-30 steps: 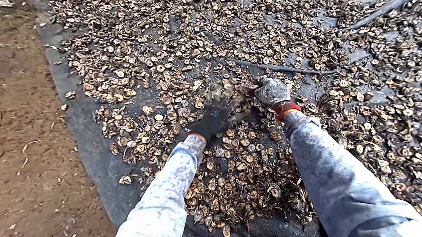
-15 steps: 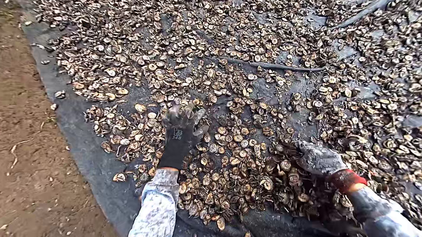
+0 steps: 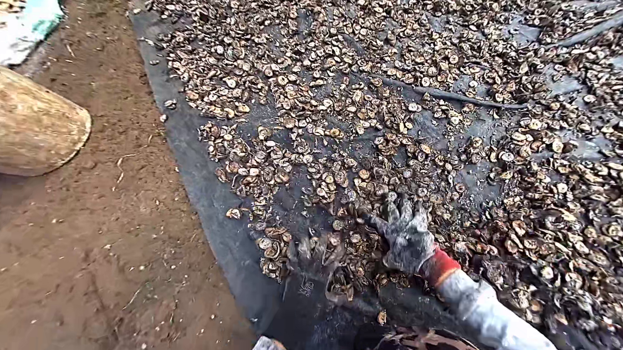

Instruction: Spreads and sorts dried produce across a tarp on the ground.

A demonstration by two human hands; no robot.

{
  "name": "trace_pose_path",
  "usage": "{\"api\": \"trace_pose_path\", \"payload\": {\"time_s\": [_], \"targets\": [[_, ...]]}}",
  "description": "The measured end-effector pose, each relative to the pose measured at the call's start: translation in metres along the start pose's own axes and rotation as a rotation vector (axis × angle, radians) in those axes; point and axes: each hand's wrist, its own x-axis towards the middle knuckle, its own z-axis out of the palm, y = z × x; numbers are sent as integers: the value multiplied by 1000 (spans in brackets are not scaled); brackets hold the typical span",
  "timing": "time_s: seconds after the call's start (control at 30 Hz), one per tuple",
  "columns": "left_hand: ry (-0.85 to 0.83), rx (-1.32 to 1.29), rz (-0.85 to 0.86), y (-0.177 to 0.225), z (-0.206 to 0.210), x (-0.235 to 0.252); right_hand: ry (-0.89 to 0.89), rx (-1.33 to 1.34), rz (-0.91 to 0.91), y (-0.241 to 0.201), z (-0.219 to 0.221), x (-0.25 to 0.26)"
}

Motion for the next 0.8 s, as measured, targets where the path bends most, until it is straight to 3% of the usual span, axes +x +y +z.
{"api": "trace_pose_path", "payload": {"time_s": [0.07, 0.17, 0.27, 0.37, 0.43, 0.5, 0.57, 0.63, 0.67, 0.73, 0.77, 0.8], "targets": [[-19, -32, 5, 12, 5, -27, 67, -33, -37, -14, 37, -31], [65, -395, -112, 2, -17, -22, 292, 36, -65, -14, 55, -66], [210, -414, -264, -42, -44, 15, -134, 246, 149, -27, -7, -66], [292, -239, -257, -99, -55, 65, -119, 553, 173, -44, -26, -35], [194, -158, -294, -126, -63, 105, -128, 787, 70, -55, -29, -11], [174, -84, -323, -159, -53, 144, -106, 854, -30, -60, -29, 7], [227, -84, -399, -169, -64, 167, 42, 830, -24, -68, -31, 19], [-79, -141, -527, -138, -118, 163, 157, 742, 0, -74, -28, 24], [-124, -164, -523, -124, -125, 154, 136, 631, -16, -76, -26, 24], [184, -162, -366, -119, -76, 127, 13, 290, -129, -81, -11, 22], [213, -163, -309, -114, -56, 106, -61, 152, -189, -83, 7, 11], [128, -148, -304, -103, -48, 85, -70, 82, -238, -80, 33, -5]]}}
